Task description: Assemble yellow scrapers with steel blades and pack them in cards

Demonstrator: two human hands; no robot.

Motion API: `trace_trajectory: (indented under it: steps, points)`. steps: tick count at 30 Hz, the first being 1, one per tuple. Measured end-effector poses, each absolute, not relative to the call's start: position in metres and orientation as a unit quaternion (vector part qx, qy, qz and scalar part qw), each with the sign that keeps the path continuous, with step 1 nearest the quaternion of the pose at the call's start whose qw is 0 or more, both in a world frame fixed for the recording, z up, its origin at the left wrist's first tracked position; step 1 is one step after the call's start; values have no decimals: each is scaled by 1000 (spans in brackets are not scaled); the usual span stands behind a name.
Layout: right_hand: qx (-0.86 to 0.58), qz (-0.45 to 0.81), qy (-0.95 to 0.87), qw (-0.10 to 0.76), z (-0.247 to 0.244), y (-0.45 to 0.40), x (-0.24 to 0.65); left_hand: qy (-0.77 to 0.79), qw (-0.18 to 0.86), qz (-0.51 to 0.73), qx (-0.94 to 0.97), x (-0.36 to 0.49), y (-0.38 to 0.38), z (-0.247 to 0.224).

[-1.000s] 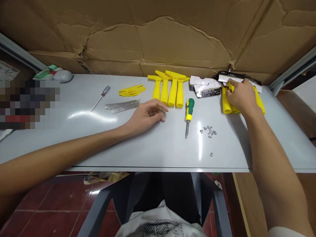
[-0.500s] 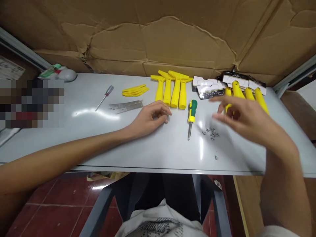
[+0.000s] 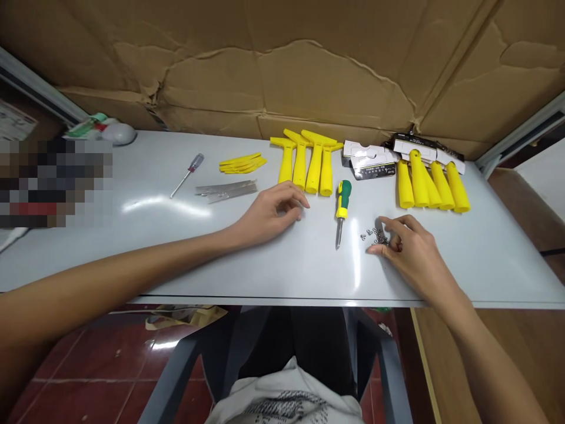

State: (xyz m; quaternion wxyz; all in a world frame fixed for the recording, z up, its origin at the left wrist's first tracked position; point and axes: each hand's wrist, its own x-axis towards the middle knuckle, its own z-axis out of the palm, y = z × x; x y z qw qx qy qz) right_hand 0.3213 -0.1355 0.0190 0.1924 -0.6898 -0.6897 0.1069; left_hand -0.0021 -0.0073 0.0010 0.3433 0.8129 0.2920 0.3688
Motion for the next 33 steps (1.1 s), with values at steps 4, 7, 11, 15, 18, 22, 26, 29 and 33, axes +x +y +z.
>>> trace_trajectory:
  steps: [4, 7, 11, 15, 18, 22, 26, 29, 33]
  points:
    - [-697, 141, -681, 178, 21, -121, 318, 281, 341, 369, 817, -2, -6, 0]
    - [-708, 162, -661, 191, 25, -106, 314, 280, 340, 363, 821, -1, -4, -1]
    - [-714, 217, -639, 189, 34, -89, 311, 281, 345, 360, 820, -1, -4, -1]
    - [-692, 230, -667, 154, 38, -93, 313, 274, 343, 355, 826, -1, -5, 0]
    - [-686, 166, -696, 131, 34, -102, 311, 272, 340, 352, 828, -1, -5, 0]
    - [-679, 95, -712, 152, 23, -103, 307, 270, 324, 354, 835, 0, -4, -1]
    - [-669, 88, -717, 174, 21, -100, 313, 266, 314, 347, 843, 0, -4, -2]
    - [-685, 120, -701, 156, 28, -107, 324, 264, 311, 347, 844, 0, -5, -2]
    - [-704, 191, -663, 165, 33, -119, 334, 265, 307, 344, 847, -1, -5, -1]
